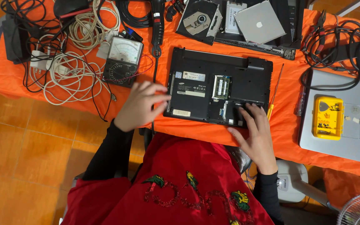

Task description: The recorder is shown disassembling a laptop and using a hairdryer to apply heat to the internal components.

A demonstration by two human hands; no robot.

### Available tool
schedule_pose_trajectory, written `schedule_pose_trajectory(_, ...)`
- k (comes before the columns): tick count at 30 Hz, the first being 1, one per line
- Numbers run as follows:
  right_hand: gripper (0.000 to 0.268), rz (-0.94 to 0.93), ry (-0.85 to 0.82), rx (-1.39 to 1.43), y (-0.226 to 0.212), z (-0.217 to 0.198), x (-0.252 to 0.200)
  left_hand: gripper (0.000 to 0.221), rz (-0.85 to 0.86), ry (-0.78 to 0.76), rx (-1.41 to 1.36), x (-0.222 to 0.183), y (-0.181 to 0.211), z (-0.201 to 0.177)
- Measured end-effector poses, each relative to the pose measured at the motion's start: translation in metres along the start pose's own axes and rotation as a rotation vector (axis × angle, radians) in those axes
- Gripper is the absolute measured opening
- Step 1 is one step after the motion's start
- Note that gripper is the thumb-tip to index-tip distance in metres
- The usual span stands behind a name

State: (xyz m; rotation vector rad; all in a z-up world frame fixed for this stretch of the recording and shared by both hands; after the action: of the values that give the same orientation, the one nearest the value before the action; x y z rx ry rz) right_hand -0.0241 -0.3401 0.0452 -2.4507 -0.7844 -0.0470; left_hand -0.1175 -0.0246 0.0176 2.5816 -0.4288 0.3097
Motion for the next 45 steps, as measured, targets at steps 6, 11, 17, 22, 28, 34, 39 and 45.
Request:
schedule_pose_trajectory(6,0.050,-0.341,-0.118,-0.013,-0.093,0.004,0.044,0.070,-0.016,0.081,0.010,0.037,-0.027,-0.011)
schedule_pose_trajectory(11,0.046,-0.616,-0.227,-0.070,-0.136,0.045,0.065,0.087,0.008,0.128,-0.027,0.038,-0.035,0.002)
schedule_pose_trajectory(17,0.033,-0.722,-0.330,-0.110,-0.137,0.082,0.076,0.090,-0.018,0.179,-0.133,0.035,-0.031,0.005)
schedule_pose_trajectory(22,0.033,-0.736,-0.384,-0.100,-0.139,0.089,0.084,0.090,0.019,0.180,-0.331,0.034,-0.032,0.013)
schedule_pose_trajectory(28,0.034,-0.772,-0.437,-0.101,-0.142,0.094,0.088,0.092,0.077,0.215,-0.353,0.032,-0.032,0.017)
schedule_pose_trajectory(34,0.035,-0.759,-0.456,-0.092,-0.139,0.102,0.088,0.097,0.026,0.181,-0.360,0.032,-0.037,0.020)
schedule_pose_trajectory(39,0.039,-0.771,-0.476,-0.115,-0.142,0.106,0.088,0.098,0.019,0.210,-0.412,0.029,-0.043,0.024)
schedule_pose_trajectory(45,0.039,-0.791,-0.460,-0.116,-0.149,0.094,0.092,0.108,-0.017,0.242,-0.392,0.028,-0.059,0.042)
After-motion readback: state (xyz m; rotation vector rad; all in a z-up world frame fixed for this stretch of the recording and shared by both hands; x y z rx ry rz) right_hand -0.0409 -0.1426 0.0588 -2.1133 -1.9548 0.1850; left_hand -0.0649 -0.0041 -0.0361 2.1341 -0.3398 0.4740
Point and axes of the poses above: each hand's wrist, its own x-axis towards the middle knuckle, its own z-axis out of the palm, y = z × x, the point moved 5 cm from there along x, towards the middle knuckle, and after that the axes turned 12 degrees about z, right-handed, at the moved point
